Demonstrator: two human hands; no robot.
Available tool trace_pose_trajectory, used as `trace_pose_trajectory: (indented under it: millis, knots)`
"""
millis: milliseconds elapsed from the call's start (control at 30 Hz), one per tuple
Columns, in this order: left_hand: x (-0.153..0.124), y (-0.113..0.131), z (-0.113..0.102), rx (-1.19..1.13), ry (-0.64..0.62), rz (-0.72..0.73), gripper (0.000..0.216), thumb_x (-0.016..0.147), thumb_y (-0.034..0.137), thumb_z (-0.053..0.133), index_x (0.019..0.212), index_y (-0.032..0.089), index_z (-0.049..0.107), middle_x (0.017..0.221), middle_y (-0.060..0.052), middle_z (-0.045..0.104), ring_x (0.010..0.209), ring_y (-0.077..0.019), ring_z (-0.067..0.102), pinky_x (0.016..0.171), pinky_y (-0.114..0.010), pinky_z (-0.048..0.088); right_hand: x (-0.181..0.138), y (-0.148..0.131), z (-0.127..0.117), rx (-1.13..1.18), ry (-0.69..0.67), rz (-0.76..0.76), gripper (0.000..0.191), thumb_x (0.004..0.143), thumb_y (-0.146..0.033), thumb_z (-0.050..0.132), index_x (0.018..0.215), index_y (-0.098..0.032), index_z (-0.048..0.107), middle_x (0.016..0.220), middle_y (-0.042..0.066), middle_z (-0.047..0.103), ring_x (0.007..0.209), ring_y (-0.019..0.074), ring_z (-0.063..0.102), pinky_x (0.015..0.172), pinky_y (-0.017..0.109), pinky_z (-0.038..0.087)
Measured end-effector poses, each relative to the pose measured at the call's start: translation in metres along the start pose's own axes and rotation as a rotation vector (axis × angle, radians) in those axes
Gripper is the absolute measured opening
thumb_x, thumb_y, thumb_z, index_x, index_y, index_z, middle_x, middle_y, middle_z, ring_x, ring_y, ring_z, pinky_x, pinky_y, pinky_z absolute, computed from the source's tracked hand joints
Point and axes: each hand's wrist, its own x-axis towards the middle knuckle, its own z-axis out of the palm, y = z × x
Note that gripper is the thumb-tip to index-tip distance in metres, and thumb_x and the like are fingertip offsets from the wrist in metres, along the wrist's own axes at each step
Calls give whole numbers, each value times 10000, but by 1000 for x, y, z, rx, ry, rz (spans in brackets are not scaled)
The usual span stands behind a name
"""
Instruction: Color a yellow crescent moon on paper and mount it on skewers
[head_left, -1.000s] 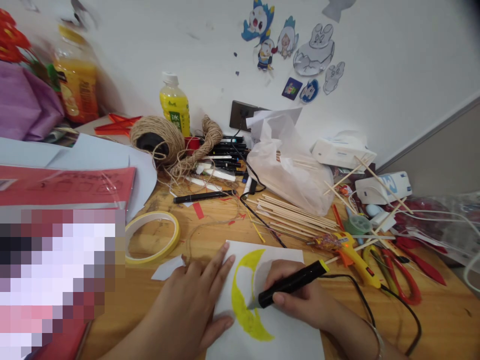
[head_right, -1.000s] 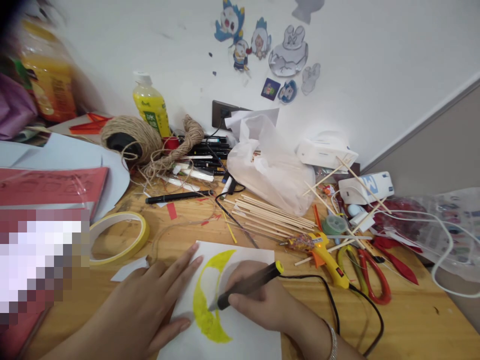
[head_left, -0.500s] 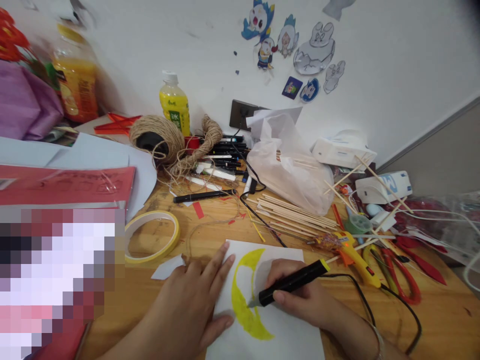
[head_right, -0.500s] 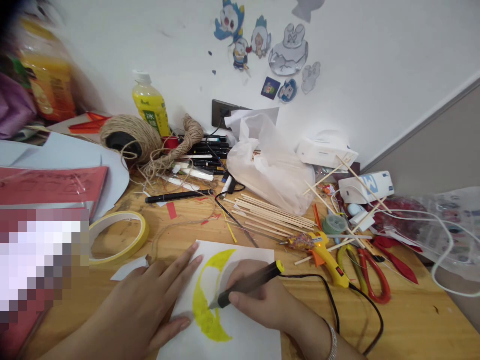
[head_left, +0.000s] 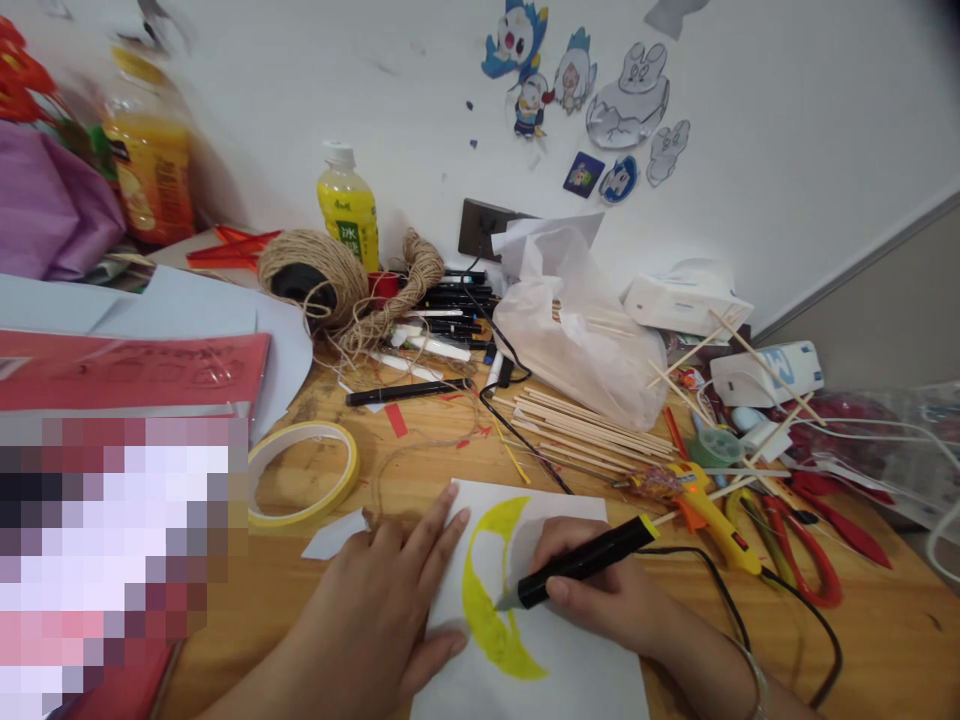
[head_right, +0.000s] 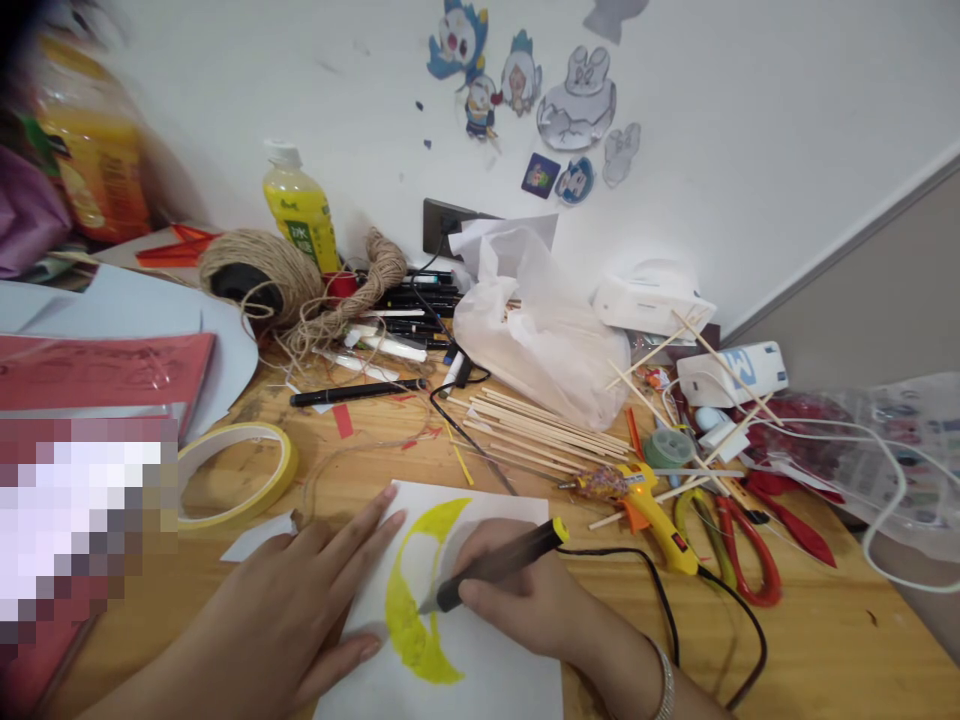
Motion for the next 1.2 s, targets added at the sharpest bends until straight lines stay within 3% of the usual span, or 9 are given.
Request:
trace_pose_trajectory:
  millis: [733, 1200]
  knots:
    - [1, -1, 6, -18, 23, -2, 673, 840, 402, 488, 1458, 202, 313, 1546, -145, 197, 979, -324, 602, 747, -457, 519, -1, -1, -1, -32, -1, -9, 347, 856, -500, 600, 798, -165, 673, 698, 48, 634, 644, 166, 578, 593, 274, 463]
    - [1, 0, -1, 7, -31, 4, 665, 854, 373, 486, 1462, 178, 298, 1542, -159, 186, 989, -335, 604, 751, -471, 531, -1, 0, 0, 8, 19, -16, 316, 864, -471, 606, 812, -165, 664, 710, 45, 626, 651, 160, 572, 594, 260, 451]
